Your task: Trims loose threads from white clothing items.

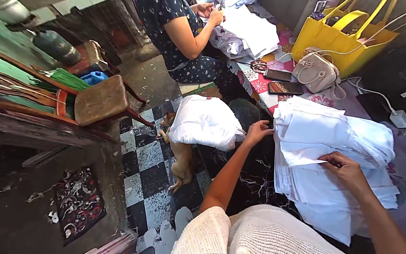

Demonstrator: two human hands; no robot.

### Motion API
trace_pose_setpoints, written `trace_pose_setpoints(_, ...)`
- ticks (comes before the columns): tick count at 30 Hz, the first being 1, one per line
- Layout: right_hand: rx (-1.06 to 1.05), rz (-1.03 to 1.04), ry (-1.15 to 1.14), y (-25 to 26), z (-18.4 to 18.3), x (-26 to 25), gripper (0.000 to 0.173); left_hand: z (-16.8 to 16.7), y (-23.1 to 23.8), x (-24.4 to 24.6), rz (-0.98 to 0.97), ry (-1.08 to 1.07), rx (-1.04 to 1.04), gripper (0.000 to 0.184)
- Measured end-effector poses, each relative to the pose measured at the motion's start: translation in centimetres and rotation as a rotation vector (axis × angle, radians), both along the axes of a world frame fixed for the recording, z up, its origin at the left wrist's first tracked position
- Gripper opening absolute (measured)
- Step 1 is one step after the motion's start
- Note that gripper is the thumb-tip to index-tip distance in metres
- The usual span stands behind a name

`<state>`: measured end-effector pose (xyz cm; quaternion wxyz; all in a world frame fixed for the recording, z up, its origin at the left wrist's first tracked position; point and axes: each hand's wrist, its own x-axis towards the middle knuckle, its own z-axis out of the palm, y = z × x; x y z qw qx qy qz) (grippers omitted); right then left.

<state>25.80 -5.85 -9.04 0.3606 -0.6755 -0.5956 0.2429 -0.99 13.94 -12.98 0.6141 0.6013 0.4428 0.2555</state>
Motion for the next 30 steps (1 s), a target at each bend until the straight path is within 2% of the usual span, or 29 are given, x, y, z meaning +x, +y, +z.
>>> trace_pose_setpoints(2, 0.000, -0.003, -0.004, -0.2, -0.1, 0.0, 0.010, -0.2, -0.9, 1.6, -0.028, -0.054, -0.013, 0.031)
trace_pose_setpoints(4, 0.013, 0.001, -0.024, -0.4, 0.0, 0.1, 0.011, -0.9, -0.6, 1.7, -0.015, 0.010, 0.014, 0.021)
trace_pose_setpoints(6, 0.040, -0.010, -0.031, -0.8, 0.1, 0.0, 0.012, -1.5, 0.2, 0.0, 0.069, 0.116, 0.029, 0.023)
trace_pose_setpoints(8, 0.072, -0.037, -0.039, -1.3, 0.1, -0.3, 0.013, -1.4, 0.8, -2.6, 0.185, 0.337, 0.033, 0.027)
trace_pose_setpoints(10, 0.137, -0.078, -0.059, -1.5, 0.2, -0.9, 0.014, 0.6, 0.0, -4.2, 0.166, 0.607, 0.070, 0.036)
trace_pose_setpoints(11, 0.181, -0.098, -0.077, -1.3, 0.4, -1.5, 0.015, 2.2, -1.2, -4.1, 0.113, 0.647, 0.138, 0.040)
trace_pose_setpoints(12, 0.227, -0.111, -0.093, -1.1, 0.7, -2.0, 0.016, 3.5, -2.7, -3.4, 0.059, 0.587, 0.272, 0.041)
trace_pose_setpoints(14, 0.328, -0.122, -0.137, -0.4, 1.6, -3.2, 0.017, 5.3, -6.0, -0.2, -0.087, 0.335, 0.543, 0.042)
trace_pose_setpoints(16, 0.404, -0.139, -0.204, 0.4, 2.8, -4.2, 0.016, 7.0, -9.4, 3.5, -0.240, 0.225, 0.707, 0.048)
trace_pose_setpoints(17, 0.436, -0.159, -0.243, 0.8, 3.3, -4.6, 0.015, 7.1, -10.7, 5.1, -0.252, 0.195, 0.813, 0.038)
trace_pose_setpoints(19, 0.483, -0.235, -0.324, 1.4, 3.7, -4.9, 0.014, 6.4, -11.7, 7.5, -0.142, 0.082, 1.029, 0.012)
trace_pose_setpoints(20, 0.499, -0.289, -0.362, 1.5, 3.6, -4.9, 0.014, 6.5, -11.6, 8.1, -0.094, 0.009, 1.072, 0.009)
trace_pose_setpoints(22, 0.482, -0.378, -0.393, 1.1, 2.7, -4.7, 0.021, 7.3, -11.2, 8.1, -0.022, -0.085, 1.062, 0.014)
trace_pose_setpoints(24, 0.441, -0.409, -0.369, -0.1, 1.1, -4.7, 0.030, 7.1, -9.6, 7.0, 0.067, -0.087, 0.957, 0.018)
trace_pose_setpoints(27, 0.335, -0.294, -0.292, -2.9, -0.8, -6.3, 0.034, 3.7, -7.4, 4.7, 0.105, 0.083, 0.681, 0.017)
trace_pose_setpoints(30, 0.115, -0.162, -0.121, -5.2, -0.3, -6.6, 0.029, 3.6, -8.9, 3.0, 0.145, 0.251, 0.681, 0.033)
